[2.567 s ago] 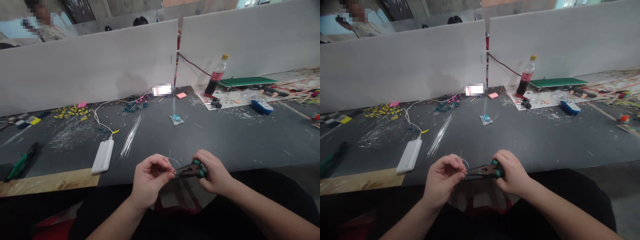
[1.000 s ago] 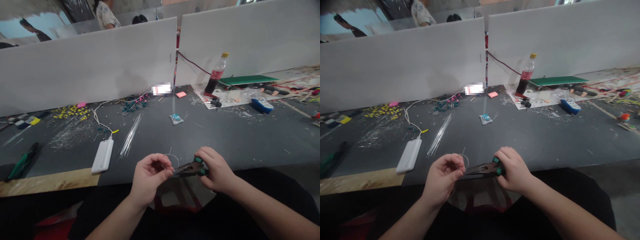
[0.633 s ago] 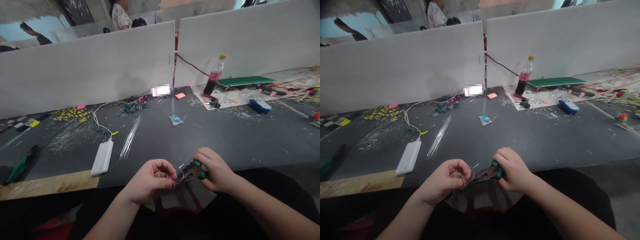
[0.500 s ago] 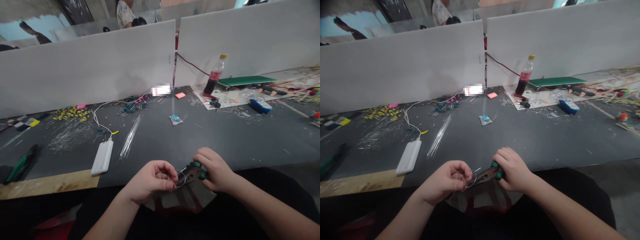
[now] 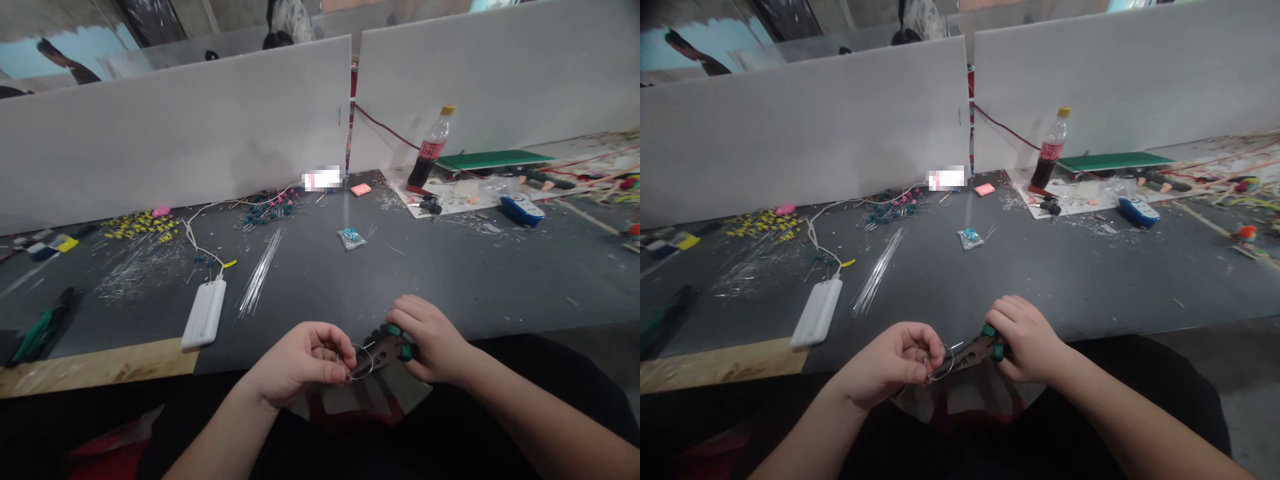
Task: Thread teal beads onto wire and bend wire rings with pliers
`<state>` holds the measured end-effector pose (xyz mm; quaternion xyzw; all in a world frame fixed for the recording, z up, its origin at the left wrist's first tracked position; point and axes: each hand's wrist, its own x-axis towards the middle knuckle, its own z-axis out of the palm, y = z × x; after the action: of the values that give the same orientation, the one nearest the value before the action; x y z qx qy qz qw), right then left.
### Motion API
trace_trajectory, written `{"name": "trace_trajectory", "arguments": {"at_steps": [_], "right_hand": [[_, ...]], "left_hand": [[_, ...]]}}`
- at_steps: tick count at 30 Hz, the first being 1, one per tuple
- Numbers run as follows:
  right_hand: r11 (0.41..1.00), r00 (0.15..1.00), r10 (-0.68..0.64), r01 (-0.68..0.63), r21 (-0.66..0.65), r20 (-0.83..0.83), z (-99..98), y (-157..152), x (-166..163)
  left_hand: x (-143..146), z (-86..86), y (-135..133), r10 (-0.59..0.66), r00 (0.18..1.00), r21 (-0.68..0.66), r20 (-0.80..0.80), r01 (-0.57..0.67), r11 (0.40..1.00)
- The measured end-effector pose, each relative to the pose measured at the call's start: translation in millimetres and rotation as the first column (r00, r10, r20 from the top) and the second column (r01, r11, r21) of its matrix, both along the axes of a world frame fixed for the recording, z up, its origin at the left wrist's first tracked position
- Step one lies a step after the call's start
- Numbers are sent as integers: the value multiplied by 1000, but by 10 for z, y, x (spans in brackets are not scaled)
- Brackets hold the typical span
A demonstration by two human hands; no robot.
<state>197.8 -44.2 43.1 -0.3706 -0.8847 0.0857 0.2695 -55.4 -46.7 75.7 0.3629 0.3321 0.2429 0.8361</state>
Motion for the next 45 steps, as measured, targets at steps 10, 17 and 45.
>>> {"name": "trace_trajectory", "arguments": {"at_steps": [10, 17, 45], "right_hand": [[1000, 1000, 16, -16, -11, -7, -9, -2, 1], [1000, 1000, 19, -19, -11, -13, -7, -13, -22], [983, 980, -179, 173, -67, -83, -48, -54, -94]], "left_hand": [[0, 0, 6, -14, 1000, -7, 10, 14, 1000], [10, 6, -11, 18, 999, -14, 26, -18, 1000], [229, -123, -137, 589, 790, 420, 172, -599, 681]]}}
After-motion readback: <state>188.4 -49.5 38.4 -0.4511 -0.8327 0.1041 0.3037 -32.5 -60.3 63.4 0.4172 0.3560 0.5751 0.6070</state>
